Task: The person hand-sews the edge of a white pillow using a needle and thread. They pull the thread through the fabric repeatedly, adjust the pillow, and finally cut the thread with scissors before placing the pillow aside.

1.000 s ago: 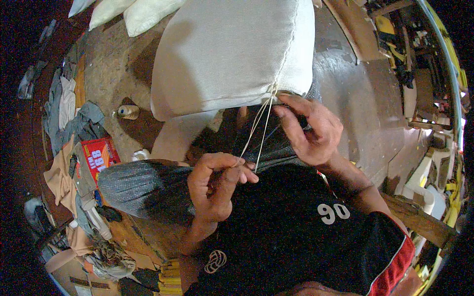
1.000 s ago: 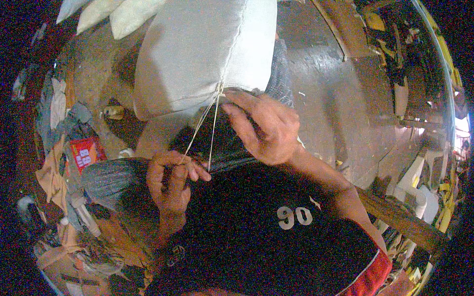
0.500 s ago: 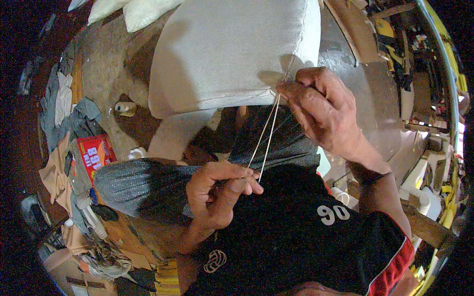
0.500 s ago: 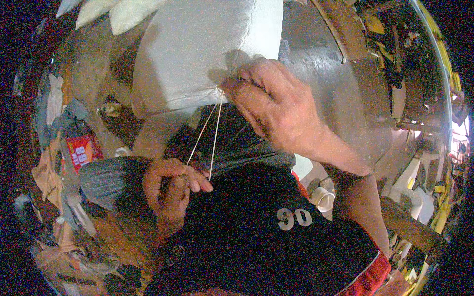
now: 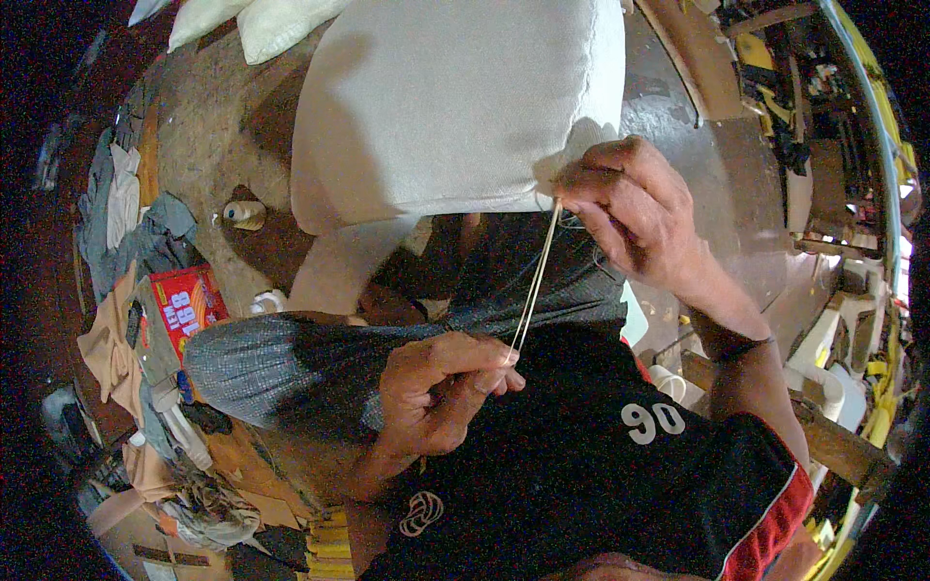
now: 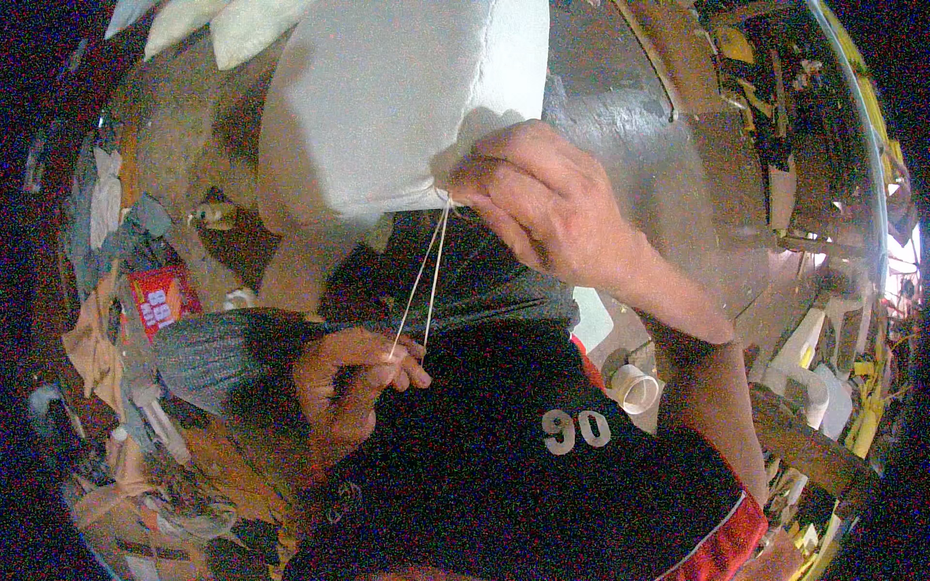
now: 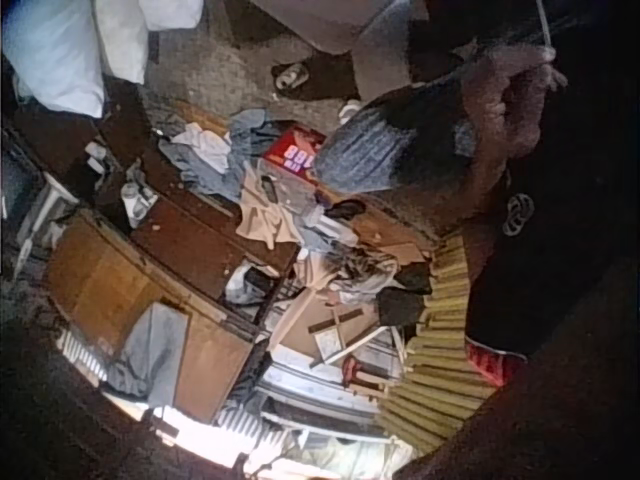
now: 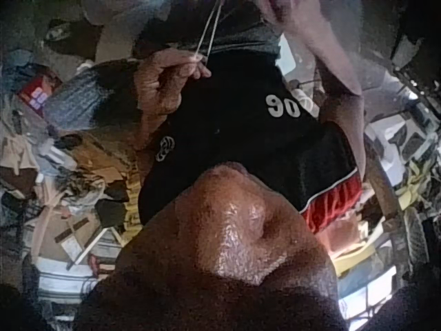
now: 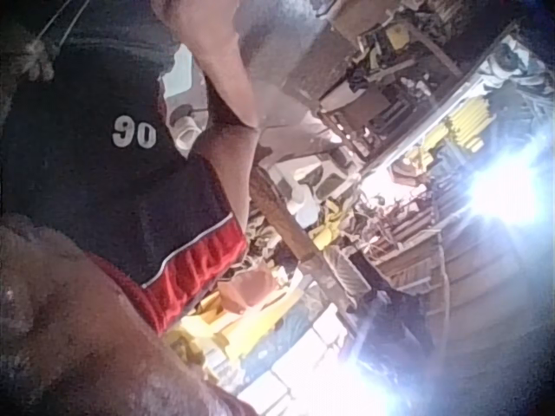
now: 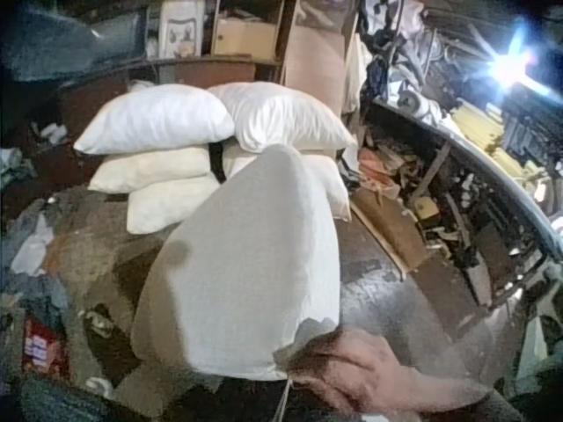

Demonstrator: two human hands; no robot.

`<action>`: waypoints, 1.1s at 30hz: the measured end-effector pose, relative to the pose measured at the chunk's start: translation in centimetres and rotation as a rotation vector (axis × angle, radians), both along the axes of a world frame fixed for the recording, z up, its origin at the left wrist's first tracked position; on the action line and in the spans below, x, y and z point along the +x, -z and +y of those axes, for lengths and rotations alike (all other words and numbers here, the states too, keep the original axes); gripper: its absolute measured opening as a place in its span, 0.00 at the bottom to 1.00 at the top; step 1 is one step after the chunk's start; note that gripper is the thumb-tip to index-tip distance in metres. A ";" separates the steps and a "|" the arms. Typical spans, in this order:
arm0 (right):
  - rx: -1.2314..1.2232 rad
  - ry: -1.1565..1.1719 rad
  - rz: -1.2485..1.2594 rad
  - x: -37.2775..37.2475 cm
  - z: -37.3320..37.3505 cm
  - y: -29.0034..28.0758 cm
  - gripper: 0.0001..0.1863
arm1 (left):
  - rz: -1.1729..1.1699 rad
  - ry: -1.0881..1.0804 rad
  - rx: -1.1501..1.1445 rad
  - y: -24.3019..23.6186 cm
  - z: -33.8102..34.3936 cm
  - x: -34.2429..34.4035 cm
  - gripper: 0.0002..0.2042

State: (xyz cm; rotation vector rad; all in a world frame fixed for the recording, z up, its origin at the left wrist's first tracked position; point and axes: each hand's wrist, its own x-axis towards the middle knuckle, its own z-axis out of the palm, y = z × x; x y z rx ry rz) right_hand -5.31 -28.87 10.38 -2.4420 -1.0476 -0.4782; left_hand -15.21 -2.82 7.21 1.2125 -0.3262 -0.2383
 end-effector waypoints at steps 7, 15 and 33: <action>0.256 0.184 -0.143 -2.8 0.9 1.7 0.11 | 0.132 -0.042 0.028 -0.1 -0.3 -0.7 0.08; 0.290 0.367 -0.101 -3.8 2.5 5.4 0.15 | 0.101 0.028 -0.151 1.4 -0.1 -0.7 0.09; 0.560 0.530 0.696 -6.4 -0.7 2.5 0.06 | 0.242 -0.313 -0.239 2.2 0.1 1.9 0.08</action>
